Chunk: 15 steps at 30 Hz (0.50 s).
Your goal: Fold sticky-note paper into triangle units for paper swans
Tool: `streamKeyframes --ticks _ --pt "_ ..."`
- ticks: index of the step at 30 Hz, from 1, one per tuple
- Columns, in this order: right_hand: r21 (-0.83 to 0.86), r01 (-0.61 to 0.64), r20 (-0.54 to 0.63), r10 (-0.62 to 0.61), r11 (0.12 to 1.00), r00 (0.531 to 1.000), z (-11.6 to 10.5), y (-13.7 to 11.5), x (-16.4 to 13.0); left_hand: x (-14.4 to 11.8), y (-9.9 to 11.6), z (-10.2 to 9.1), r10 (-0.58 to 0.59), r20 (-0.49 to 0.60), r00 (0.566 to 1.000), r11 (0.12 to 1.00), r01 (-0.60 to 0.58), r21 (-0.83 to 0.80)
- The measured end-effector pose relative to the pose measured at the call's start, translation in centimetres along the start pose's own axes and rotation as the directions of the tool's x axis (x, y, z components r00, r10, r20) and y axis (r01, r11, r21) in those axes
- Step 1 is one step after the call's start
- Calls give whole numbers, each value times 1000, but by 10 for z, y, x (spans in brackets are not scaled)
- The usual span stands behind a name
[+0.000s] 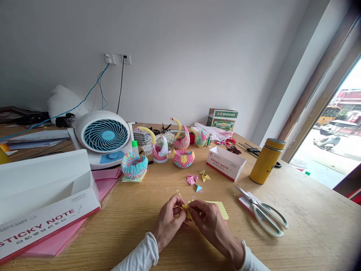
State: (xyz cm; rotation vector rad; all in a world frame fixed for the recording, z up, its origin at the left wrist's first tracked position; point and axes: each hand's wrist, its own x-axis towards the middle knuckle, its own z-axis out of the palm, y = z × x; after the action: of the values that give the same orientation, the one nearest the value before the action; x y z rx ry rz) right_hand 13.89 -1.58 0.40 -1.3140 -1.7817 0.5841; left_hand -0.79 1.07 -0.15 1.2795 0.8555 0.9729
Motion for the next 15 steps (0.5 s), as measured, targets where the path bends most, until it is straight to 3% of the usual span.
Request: streamKeyframes --ticks 8,15 --pt "375 -208 144 165 904 976 2 6 2 1 1 -1 30 -47 998 998 -33 -60" --pt "335 -175 123 141 926 982 2 6 1 1 0 0 56 -33 998 996 -59 -71"
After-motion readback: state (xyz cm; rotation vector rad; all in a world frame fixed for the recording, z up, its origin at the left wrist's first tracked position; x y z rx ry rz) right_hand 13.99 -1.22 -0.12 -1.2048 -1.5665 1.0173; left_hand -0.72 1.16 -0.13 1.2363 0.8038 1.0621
